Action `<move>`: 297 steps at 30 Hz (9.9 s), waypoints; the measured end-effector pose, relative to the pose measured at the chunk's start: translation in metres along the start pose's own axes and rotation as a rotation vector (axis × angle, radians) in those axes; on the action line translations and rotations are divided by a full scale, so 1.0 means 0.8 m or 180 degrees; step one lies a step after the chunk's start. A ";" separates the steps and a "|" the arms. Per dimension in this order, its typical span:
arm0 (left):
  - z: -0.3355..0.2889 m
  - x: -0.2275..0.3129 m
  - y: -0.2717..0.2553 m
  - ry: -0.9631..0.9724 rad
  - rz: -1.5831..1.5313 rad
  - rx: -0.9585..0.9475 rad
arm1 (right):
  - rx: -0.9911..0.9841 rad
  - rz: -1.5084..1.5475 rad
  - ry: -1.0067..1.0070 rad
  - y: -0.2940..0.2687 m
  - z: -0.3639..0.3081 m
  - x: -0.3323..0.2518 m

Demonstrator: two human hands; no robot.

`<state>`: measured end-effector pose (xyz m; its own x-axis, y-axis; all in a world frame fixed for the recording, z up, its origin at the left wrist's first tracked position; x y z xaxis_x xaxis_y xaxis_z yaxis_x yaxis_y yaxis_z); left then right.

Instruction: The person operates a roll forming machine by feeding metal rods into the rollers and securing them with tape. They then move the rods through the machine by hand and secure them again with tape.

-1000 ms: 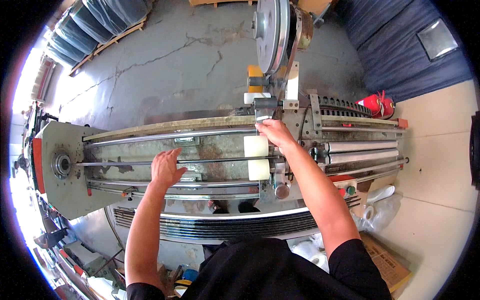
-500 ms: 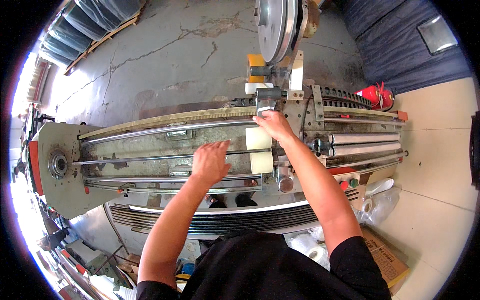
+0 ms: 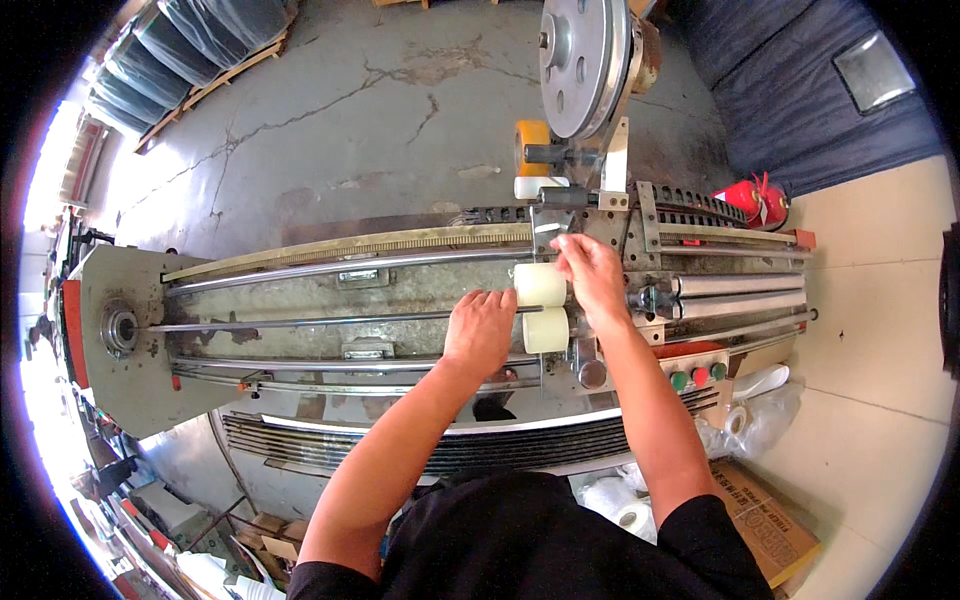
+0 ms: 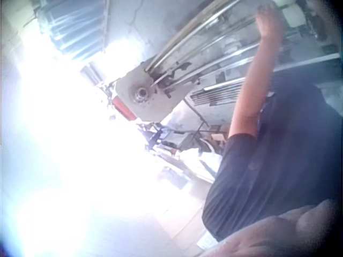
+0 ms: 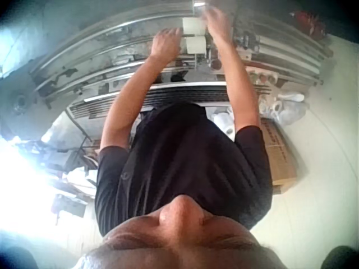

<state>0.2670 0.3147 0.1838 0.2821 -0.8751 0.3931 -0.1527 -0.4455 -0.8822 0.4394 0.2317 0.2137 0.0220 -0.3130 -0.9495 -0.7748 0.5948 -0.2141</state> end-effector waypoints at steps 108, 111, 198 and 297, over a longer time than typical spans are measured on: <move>0.044 -0.017 -0.187 0.0596 -0.2879 0.2184 | 0.1246 -0.0740 0.0803 -0.033 -0.312 0.206; 0.021 -0.023 -0.120 0.0299 -0.2183 0.1481 | 0.1233 -0.0470 0.0656 -0.032 -0.306 0.194; 0.003 0.011 -0.088 0.0346 -0.2750 -0.0502 | -0.0805 0.1387 0.0984 0.003 -0.098 0.000; -0.373 -0.154 0.148 -0.1492 -0.6290 0.1234 | 0.1825 0.2181 0.0505 -0.267 -0.405 0.247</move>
<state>-0.0684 0.3132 0.1086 -0.0437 0.7617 0.6465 0.7396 -0.4103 0.5335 0.4047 -0.1969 0.1461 -0.4482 0.1720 -0.8772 -0.1518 0.9524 0.2643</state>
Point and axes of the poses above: each hand's wrist, its own z-axis towards the middle knuckle, its own y-axis out of the palm, x = y × z, the point moved 7 cm from there along z, towards the middle knuckle, and after that the axes turned 12 degrees about -x, right-handed, at the moved point
